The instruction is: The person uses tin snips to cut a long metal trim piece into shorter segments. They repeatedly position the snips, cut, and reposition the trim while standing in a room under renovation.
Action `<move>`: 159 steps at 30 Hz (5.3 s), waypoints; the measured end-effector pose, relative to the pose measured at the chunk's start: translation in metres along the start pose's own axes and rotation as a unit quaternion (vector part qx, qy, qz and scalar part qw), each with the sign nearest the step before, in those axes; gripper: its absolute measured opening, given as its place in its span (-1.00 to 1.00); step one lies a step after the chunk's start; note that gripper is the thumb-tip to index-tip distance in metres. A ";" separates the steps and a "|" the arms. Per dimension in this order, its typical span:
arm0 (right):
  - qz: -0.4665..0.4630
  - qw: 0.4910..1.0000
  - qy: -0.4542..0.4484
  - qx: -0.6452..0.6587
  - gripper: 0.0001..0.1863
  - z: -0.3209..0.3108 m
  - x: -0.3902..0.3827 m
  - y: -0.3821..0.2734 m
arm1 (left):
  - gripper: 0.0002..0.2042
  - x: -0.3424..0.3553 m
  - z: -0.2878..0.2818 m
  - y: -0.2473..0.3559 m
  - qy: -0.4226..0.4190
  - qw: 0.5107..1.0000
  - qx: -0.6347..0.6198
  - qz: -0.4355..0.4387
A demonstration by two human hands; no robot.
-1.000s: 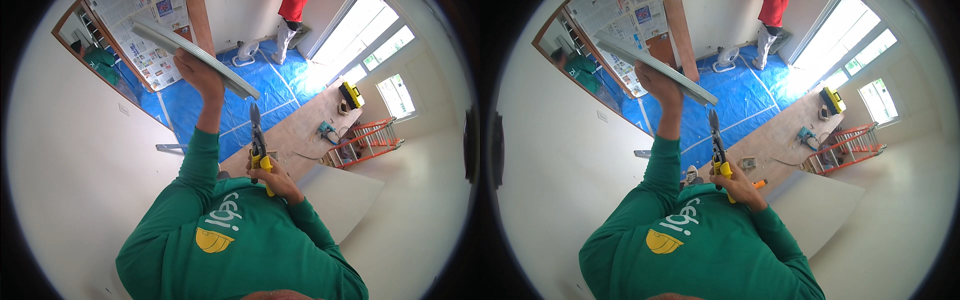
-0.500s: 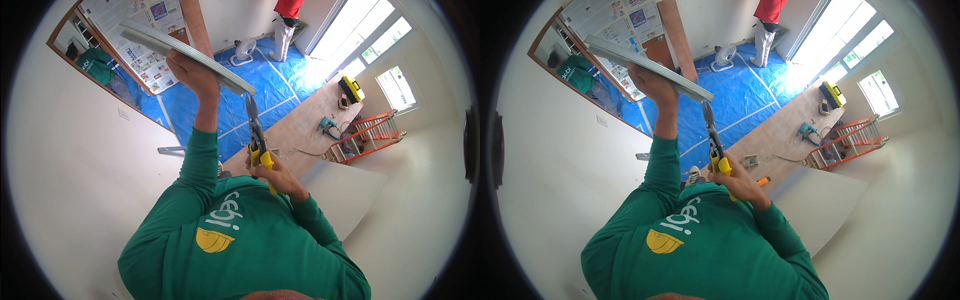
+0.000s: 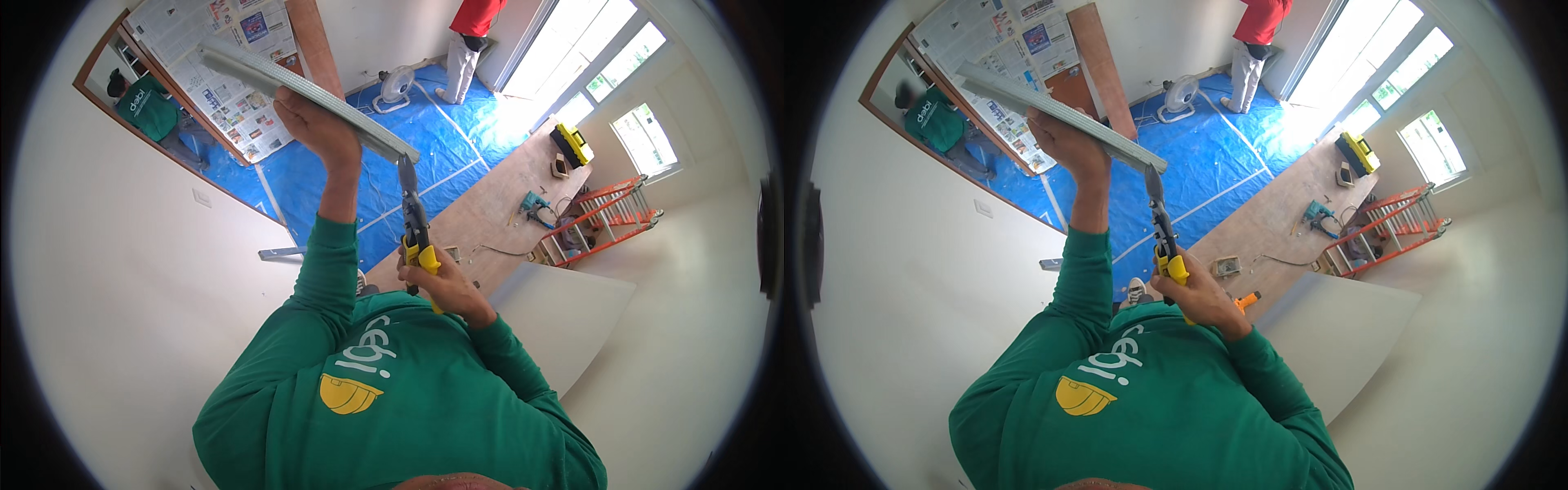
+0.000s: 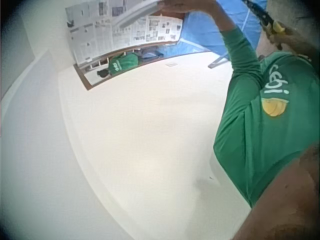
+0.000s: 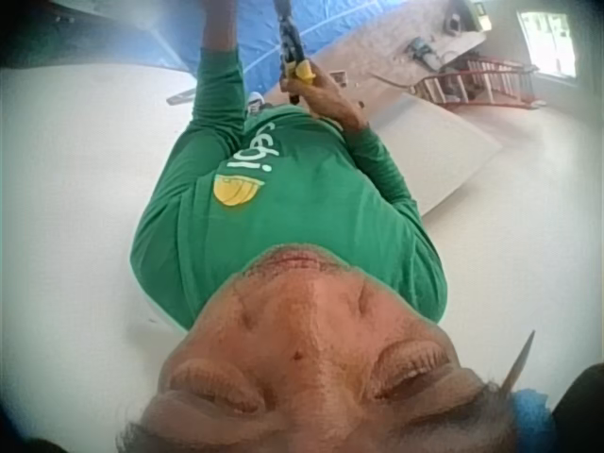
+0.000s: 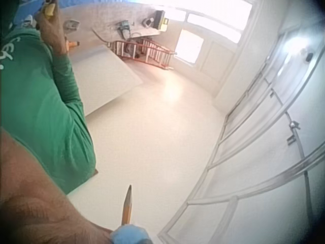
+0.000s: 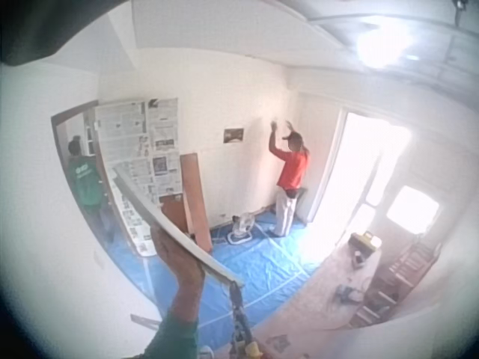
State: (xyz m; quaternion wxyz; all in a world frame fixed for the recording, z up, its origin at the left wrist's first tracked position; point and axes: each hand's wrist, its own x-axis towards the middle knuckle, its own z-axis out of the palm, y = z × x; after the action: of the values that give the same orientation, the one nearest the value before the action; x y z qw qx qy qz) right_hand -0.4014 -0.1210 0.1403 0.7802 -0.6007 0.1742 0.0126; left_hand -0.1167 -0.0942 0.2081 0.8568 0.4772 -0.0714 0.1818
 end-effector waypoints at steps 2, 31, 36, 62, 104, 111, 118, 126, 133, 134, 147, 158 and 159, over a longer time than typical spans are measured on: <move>0.008 1.000 -0.003 0.012 -0.57 0.000 0.001 0.004 | -0.48 0.001 -0.001 -0.001 0.003 1.000 0.008 -0.002; 0.167 0.985 0.001 -0.030 -0.69 -0.050 -0.024 0.037 | -0.46 0.057 0.003 -0.010 -0.242 0.969 0.046 0.030; 0.125 0.990 -0.052 -0.044 -0.51 -0.058 -0.017 0.006 | -0.50 0.038 0.007 -0.023 -0.213 0.971 0.037 -0.103; 0.119 0.990 -0.006 -0.074 -0.41 -0.053 -0.013 -0.008 | -0.55 0.011 0.012 -0.050 -0.132 0.976 0.108 -0.136; -0.006 0.994 0.108 -0.019 -0.67 -0.016 0.026 0.035 | -0.45 -0.022 0.008 -0.033 -0.023 0.985 0.162 -0.063; 0.040 0.996 0.062 0.040 -0.66 -0.012 0.018 0.026 | -0.45 -0.015 0.005 -0.040 -0.022 0.988 0.144 -0.045; 0.171 0.977 -0.062 0.108 -0.70 -0.048 -0.021 -0.005 | -0.51 0.026 -0.004 -0.050 -0.339 0.938 0.025 -0.059; -0.009 0.947 0.130 -0.295 -0.58 -0.044 -0.024 -0.001 | -0.53 0.023 0.033 -0.018 -0.300 0.954 0.019 0.012; -0.298 0.821 0.356 -0.332 -0.48 -0.014 0.037 -0.040 | -0.62 -0.021 0.014 -0.019 -0.173 0.967 0.145 -0.115; -0.339 0.799 0.357 -0.345 -0.47 -0.019 0.042 -0.047 | -0.62 -0.028 0.011 -0.020 -0.187 0.968 0.136 -0.097; -0.229 0.864 0.140 -0.426 -0.54 -0.016 0.036 -0.039 | -0.52 -0.048 -0.027 -0.040 -0.296 0.928 0.224 -0.031; -0.199 0.856 0.105 -0.466 -0.60 0.001 0.019 -0.041 | -0.54 -0.078 -0.034 -0.055 -0.440 0.853 0.189 -0.206; -0.189 0.813 0.135 -0.533 -0.59 0.004 0.014 -0.037 | -0.55 -0.080 -0.035 -0.062 -0.393 0.883 0.182 -0.182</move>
State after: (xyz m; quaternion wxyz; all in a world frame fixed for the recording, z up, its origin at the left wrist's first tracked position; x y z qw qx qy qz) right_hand -0.3787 -0.1304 0.1719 0.2932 -0.9392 0.1270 -0.1253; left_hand -0.1689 -0.1134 0.1168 0.6750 0.6613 -0.2797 -0.1698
